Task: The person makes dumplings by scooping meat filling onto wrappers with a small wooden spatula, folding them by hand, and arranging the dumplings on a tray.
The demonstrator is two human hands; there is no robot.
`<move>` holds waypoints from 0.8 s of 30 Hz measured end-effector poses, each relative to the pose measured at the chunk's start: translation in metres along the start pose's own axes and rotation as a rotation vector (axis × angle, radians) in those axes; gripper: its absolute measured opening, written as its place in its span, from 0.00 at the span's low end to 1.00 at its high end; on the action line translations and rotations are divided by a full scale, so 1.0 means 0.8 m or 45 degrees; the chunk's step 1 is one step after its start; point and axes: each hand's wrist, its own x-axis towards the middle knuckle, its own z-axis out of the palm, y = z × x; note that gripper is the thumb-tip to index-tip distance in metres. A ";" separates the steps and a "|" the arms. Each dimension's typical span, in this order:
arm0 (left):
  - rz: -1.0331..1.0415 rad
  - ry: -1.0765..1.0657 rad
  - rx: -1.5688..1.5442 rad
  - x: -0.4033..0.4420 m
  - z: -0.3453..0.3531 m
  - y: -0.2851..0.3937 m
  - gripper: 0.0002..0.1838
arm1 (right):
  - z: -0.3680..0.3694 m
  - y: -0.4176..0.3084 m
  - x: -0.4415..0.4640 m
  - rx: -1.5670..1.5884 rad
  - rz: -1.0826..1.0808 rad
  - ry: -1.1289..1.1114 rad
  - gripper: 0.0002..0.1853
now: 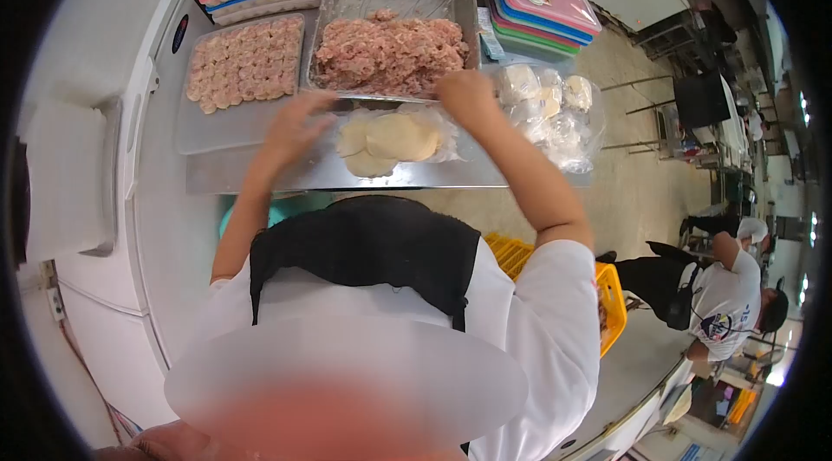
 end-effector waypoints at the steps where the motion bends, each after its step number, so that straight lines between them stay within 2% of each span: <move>1: 0.027 -0.121 -0.103 0.004 0.034 0.008 0.21 | -0.001 -0.017 0.006 0.023 -0.018 -0.033 0.07; 3: 0.137 -0.250 -0.012 0.012 0.086 0.020 0.20 | -0.011 -0.038 0.015 0.070 -0.045 -0.090 0.08; 4: 0.188 -0.317 0.036 0.015 0.104 0.020 0.20 | -0.013 -0.022 0.018 0.103 -0.069 -0.115 0.08; 6: 0.150 -0.283 0.229 0.013 0.130 0.015 0.17 | -0.019 0.017 0.018 0.179 -0.111 -0.174 0.09; 7: 0.136 -0.263 0.328 0.016 0.137 0.017 0.16 | -0.033 0.033 0.016 0.148 -0.036 -0.222 0.10; 9: 0.050 -0.292 0.285 0.019 0.133 0.018 0.15 | -0.062 0.071 0.013 0.080 0.123 -0.318 0.12; 13: 0.060 -0.307 0.270 0.031 0.138 0.043 0.14 | -0.063 0.116 -0.013 0.444 0.156 -0.272 0.15; 15: 0.033 -0.467 0.250 0.042 0.145 0.054 0.14 | -0.067 0.120 -0.024 0.660 0.201 -0.344 0.16; 16: 0.019 -0.548 0.237 0.045 0.148 0.059 0.14 | -0.071 0.122 -0.033 0.695 0.117 -0.364 0.15; 18: -0.047 -0.491 0.288 0.047 0.150 0.066 0.14 | -0.079 0.126 -0.052 0.764 -0.053 -0.392 0.13; 21: -0.071 -0.412 0.338 0.046 0.154 0.060 0.13 | -0.042 0.107 -0.083 0.517 -0.028 -0.378 0.10; 22: -0.063 -0.387 0.352 0.044 0.154 0.056 0.13 | -0.021 0.096 -0.085 0.456 -0.033 -0.319 0.09; 24: -0.141 -0.250 0.303 0.039 0.156 0.052 0.13 | -0.007 0.076 -0.092 0.638 0.002 -0.083 0.08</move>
